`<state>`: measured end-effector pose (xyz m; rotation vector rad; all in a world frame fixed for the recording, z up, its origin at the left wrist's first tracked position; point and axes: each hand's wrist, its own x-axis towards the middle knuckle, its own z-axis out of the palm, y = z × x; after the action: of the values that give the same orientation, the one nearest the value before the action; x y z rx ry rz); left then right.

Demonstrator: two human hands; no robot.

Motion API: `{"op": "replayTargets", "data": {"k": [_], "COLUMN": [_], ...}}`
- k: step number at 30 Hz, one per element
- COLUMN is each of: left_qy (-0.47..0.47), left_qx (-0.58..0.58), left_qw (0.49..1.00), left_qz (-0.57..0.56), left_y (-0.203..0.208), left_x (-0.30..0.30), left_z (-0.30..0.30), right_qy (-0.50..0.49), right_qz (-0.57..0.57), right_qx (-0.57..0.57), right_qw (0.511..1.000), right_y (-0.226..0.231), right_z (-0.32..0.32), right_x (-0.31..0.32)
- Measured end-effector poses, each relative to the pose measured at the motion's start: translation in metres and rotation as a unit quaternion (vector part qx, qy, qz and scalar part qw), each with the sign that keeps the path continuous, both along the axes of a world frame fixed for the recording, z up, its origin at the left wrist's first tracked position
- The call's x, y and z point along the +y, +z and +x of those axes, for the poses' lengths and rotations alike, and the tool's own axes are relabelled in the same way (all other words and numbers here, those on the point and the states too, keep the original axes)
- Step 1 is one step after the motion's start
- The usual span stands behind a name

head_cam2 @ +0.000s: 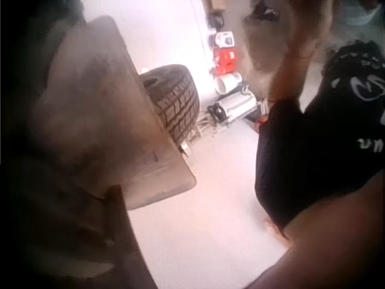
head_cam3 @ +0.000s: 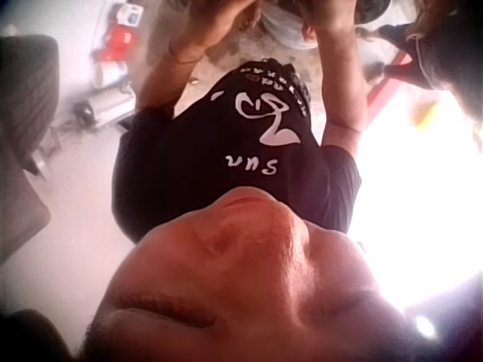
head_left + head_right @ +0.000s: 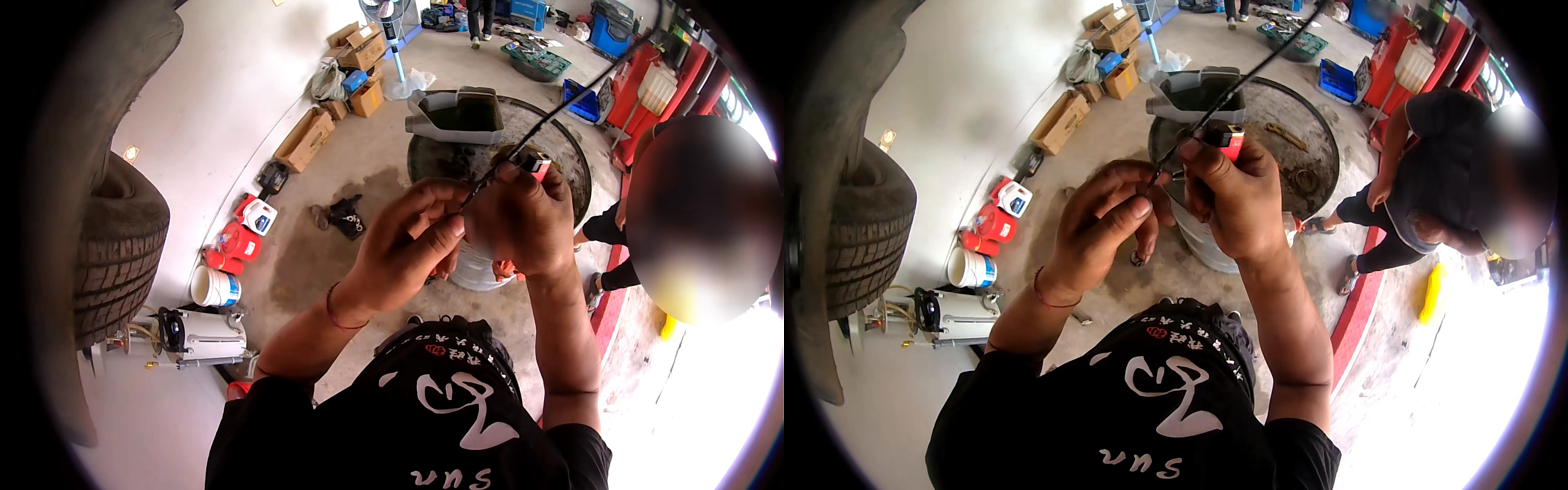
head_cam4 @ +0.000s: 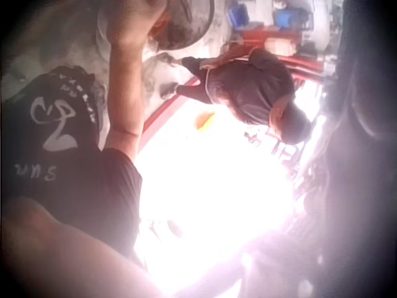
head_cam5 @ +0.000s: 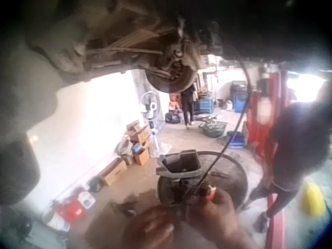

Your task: The person strips the insulation from a black wire using a red tool and then wraps the exposed end with black electrical tape. The person handles the wire and tape with both hands while standing in a workshop.

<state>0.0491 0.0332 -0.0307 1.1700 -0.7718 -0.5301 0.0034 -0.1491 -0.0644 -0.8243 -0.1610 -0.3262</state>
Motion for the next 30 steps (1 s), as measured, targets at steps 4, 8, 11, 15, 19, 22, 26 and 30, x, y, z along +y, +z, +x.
{"op": "replayTargets", "data": {"k": [4, 8, 11, 15, 19, 22, 26, 30], "left_qy": [0.039, 0.02, -0.028, -0.06, -0.032, -0.046, -0.084, -0.09], "left_qx": [-0.081, -0.085, 0.008, 0.151, 0.032, 0.037, 0.117, 0.068], "left_qw": [0.995, 0.995, 0.998, 0.987, 0.998, 0.997, 0.99, 0.993], "left_qz": [0.032, 0.055, 0.048, -0.017, 0.047, 0.045, 0.013, 0.026], "left_y": [0.004, 0.006, 0.008, 0.004, 0.006, 0.005, 0.004, -0.006], "left_x": [-0.002, -0.001, -0.004, -0.007, -0.016, -0.02, -0.02, -0.018], "left_z": [0.001, 0.008, 0.009, 0.008, 0.01, 0.013, 0.009, 0.015], "right_qy": [-0.107, -0.114, -0.077, -0.079, -0.113, -0.1, -0.092, -0.07], "right_qz": [-0.032, -0.042, -0.028, -0.025, -0.056, -0.067, -0.077, -0.103], "right_qx": [0.007, 0.004, 0.007, 0.017, 0.002, 0.012, 0.028, 0.008], "right_qw": [0.994, 0.993, 0.997, 0.996, 0.992, 0.993, 0.992, 0.992], "right_y": [0.015, 0.02, 0.021, 0.021, 0.018, 0.016, 0.013, 0.009], "right_z": [-0.002, -0.005, -0.006, -0.006, -0.006, -0.007, -0.008, -0.008], "right_x": [0.014, 0.016, 0.01, 0.01, 0.008, 0.001, -0.001, -0.003]}}
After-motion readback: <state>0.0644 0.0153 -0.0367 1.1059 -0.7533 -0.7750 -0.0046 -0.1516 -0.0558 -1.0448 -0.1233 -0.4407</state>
